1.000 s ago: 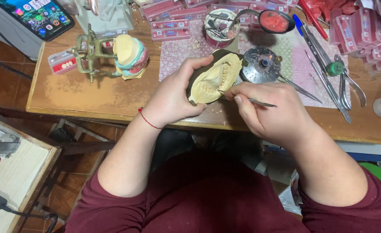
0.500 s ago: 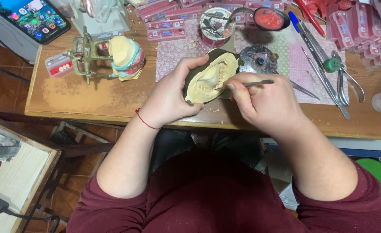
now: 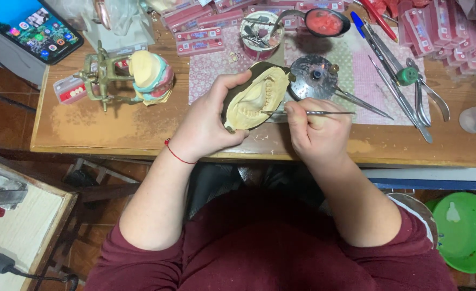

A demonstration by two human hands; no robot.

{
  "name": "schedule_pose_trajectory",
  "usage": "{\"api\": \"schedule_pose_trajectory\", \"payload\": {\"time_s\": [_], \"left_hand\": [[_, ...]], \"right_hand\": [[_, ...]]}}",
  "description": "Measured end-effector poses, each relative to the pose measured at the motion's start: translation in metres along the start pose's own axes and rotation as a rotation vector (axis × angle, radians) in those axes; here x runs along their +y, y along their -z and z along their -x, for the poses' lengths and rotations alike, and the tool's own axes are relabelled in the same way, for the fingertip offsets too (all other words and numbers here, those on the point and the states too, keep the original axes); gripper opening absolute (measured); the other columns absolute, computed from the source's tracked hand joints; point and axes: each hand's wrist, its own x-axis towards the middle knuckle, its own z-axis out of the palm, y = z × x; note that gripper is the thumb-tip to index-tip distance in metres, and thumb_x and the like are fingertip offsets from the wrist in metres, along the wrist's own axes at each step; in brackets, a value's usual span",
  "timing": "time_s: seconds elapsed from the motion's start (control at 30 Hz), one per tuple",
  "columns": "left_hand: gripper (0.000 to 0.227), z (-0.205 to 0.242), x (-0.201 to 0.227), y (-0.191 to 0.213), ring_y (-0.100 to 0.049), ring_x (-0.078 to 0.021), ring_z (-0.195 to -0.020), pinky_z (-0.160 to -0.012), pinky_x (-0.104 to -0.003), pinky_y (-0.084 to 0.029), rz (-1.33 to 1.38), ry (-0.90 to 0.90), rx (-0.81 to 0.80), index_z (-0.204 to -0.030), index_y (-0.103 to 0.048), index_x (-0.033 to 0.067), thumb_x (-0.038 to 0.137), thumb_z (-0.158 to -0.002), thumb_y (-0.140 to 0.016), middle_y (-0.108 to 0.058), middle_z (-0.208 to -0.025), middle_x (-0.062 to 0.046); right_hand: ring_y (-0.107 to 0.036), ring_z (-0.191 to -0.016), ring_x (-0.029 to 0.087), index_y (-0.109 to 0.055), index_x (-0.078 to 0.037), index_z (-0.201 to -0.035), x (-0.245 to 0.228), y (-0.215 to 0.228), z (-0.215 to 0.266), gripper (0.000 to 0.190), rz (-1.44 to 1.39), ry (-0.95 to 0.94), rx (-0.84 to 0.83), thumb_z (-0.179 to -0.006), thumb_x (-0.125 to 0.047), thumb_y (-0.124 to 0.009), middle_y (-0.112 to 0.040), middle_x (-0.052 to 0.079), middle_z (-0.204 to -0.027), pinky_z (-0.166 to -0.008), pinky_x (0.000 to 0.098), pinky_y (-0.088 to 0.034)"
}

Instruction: The person holds a dental mold in their left hand and uses a metal tool to scrape and shape the material inside the mold. They repeatedly dip the tool into a small container of red substance and apply it to the mold while working at a cluttered table.

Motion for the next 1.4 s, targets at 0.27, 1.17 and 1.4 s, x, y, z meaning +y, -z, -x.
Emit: {"api": "schedule_pose_trajectory", "payload": {"time_s": [0.27,1.17,1.4], "left_hand": [[0.086,0.001,-0.004,0.0,-0.061,-0.0275,-0.136,-0.113,-0.036,-0.05,-0.002,-0.024,-0.008,-0.148,-0.043,0.008,0.006,-0.072,-0.084,-0.061,-0.145,-0.014],[0.083,0.002,-0.004,0.0,-0.062,-0.025,-0.134,-0.113,-0.034,-0.049,0.054,0.023,-0.059,-0.149,-0.043,0.0084,0.002,-0.075,-0.079,-0.061,-0.142,-0.013],[0.082,0.002,-0.004,0.001,-0.061,-0.0254,-0.135,-0.114,-0.035,-0.049,0.041,-0.009,-0.065,-0.148,-0.044,0.0075,0.0,-0.074,-0.078,-0.06,-0.144,-0.013]], "right_hand": [[-0.07,-0.084,0.027,-0.071,0.0,-0.103,0.013,0.016,-0.002,0.019,-0.32,0.055,-0.139,-0.104,-0.005,-0.052,-0.072,0.013,-0.092,-0.083,0.0386,-0.055],[-0.071,-0.101,0.02,-0.066,0.009,-0.118,0.04,0.022,0.023,0.033,-0.875,-0.325,-0.294,-0.106,-0.013,-0.045,-0.073,0.018,-0.111,-0.097,0.0312,-0.057],[-0.069,-0.087,0.02,-0.069,0.01,-0.108,0.05,0.025,0.034,0.033,-0.967,-0.301,-0.237,-0.104,-0.016,-0.049,-0.072,0.018,-0.101,-0.091,0.0305,-0.056]]}}
